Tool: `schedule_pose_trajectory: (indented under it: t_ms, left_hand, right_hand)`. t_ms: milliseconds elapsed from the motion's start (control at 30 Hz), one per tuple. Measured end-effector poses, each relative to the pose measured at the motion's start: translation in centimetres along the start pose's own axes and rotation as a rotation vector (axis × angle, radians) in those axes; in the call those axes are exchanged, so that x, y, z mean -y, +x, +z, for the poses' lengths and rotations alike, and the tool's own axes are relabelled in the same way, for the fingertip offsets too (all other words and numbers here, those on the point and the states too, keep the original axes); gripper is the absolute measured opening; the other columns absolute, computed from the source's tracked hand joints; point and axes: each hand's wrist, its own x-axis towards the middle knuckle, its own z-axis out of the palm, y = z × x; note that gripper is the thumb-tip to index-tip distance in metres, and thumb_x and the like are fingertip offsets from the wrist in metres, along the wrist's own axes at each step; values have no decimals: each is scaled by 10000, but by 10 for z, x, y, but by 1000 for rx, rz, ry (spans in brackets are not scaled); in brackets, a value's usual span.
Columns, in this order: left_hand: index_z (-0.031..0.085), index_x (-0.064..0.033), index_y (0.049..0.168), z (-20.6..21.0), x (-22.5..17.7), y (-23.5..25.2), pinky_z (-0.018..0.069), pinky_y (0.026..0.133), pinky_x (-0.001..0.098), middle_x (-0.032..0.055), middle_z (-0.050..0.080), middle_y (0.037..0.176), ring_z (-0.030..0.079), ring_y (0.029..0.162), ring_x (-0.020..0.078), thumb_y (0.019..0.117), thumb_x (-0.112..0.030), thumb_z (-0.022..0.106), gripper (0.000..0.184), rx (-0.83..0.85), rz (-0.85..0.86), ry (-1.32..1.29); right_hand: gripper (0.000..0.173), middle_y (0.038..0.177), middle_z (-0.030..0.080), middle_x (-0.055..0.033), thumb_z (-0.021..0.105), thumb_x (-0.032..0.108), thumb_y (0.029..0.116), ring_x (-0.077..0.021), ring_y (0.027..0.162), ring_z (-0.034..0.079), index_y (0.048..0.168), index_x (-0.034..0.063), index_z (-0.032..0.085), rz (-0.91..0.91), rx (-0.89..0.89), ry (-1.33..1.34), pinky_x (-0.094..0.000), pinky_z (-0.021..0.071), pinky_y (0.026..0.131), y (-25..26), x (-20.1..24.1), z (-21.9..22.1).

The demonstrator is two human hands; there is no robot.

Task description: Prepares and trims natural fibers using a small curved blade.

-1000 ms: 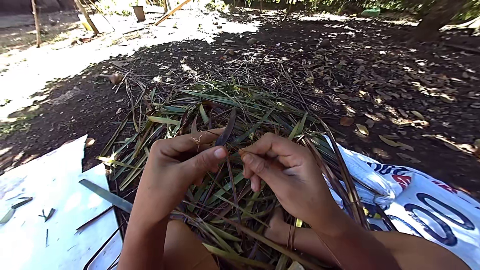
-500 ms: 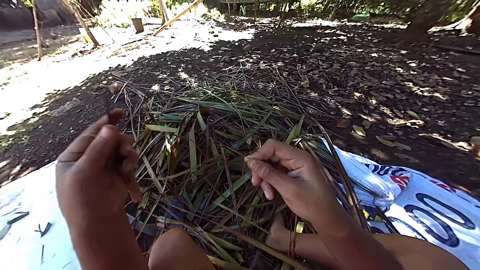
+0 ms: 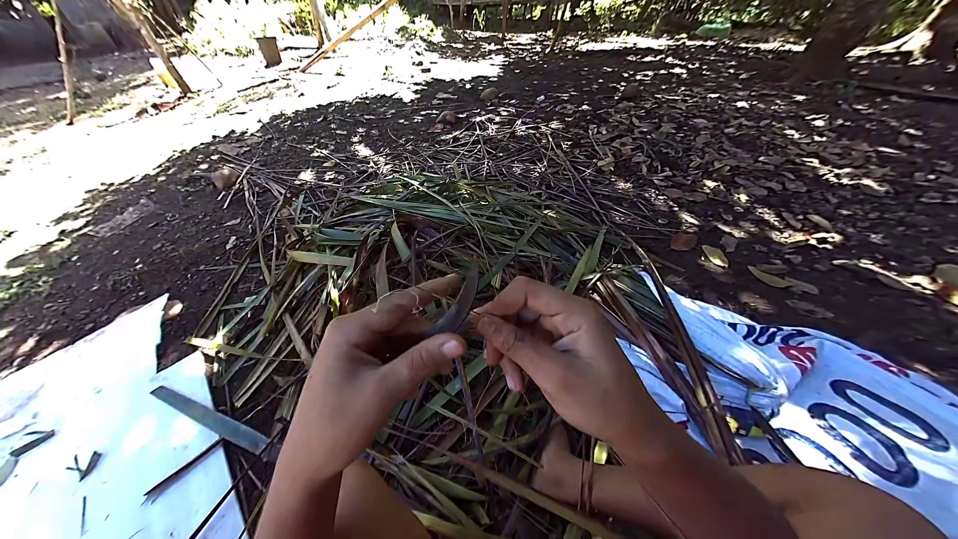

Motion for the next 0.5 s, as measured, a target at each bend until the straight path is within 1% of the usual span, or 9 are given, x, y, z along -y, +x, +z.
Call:
schedule_pose_trajectory:
  t_ms: [67,100,167,267,300,333,400,467,500]
  left_hand:
    - [765,-222,1158,3,1,2,487,525,99,-118,698,750,578,573,-61,945,-294,718,229,-65,18,-5]
    - [780,-222,1123,3,1,2,483,515,102,-113,689,731,572,560,-56,938,-277,724,202,-101,24,-5]
    - [792,-227,1099,1,-1,1,478,503,103,-108,688,719,565,543,-53,924,-273,735,190,-142,27,2]
    - [805,-250,1056,-5,-6,1,475,488,101,-100,721,755,567,529,-55,913,-286,743,159,-185,19,24]
    - [806,-252,1052,-9,-9,0,473,479,102,-103,721,752,562,520,-56,917,-289,734,157,-226,16,31]
    - [800,-240,1075,-15,-11,-2,456,461,108,-105,692,710,541,500,-49,936,-280,704,173,-297,16,30]
    - [743,-204,1129,-35,-16,-4,424,429,122,-108,647,673,507,471,-35,1017,-255,571,211,-502,28,12]
    - [655,-175,1194,-49,-16,-3,448,420,136,-116,635,662,524,459,-20,1074,-234,454,241,-673,47,9]
    - [641,-181,1208,-47,-14,-2,459,421,141,-124,628,660,531,457,-15,1074,-222,445,241,-696,47,28]
  right_hand:
    - [94,728,622,80,584,40,995,86,576,539,916,58,631,-9,5,-6,-59,458,529,-1,0,0]
    - [95,732,617,82,579,43,998,89,579,535,919,58,629,-16,7,-13,-56,454,530,-2,1,0]
    - [93,746,614,80,573,43,1001,93,595,533,930,49,632,-36,13,-29,-53,452,542,-3,2,0]
    - [97,759,609,79,570,45,1002,101,610,524,943,28,644,-53,17,-48,-46,444,556,-5,4,1]
    - [98,758,610,80,570,46,1000,104,609,522,942,28,647,-58,9,-56,-44,441,553,-5,4,0]
    - [99,754,608,81,570,47,1000,104,606,521,941,31,648,-63,-2,-65,-44,441,549,-5,3,-2]
    - [94,744,612,91,571,57,1005,100,592,522,943,53,641,-64,-34,-77,-47,441,538,-7,1,-10]
    - [90,736,622,93,573,61,1008,91,578,531,941,68,632,-40,-53,-73,-53,449,531,-6,-2,-16]
    - [93,726,623,89,574,56,1007,82,570,538,933,70,629,-15,-61,-65,-59,457,529,-5,-3,-18]
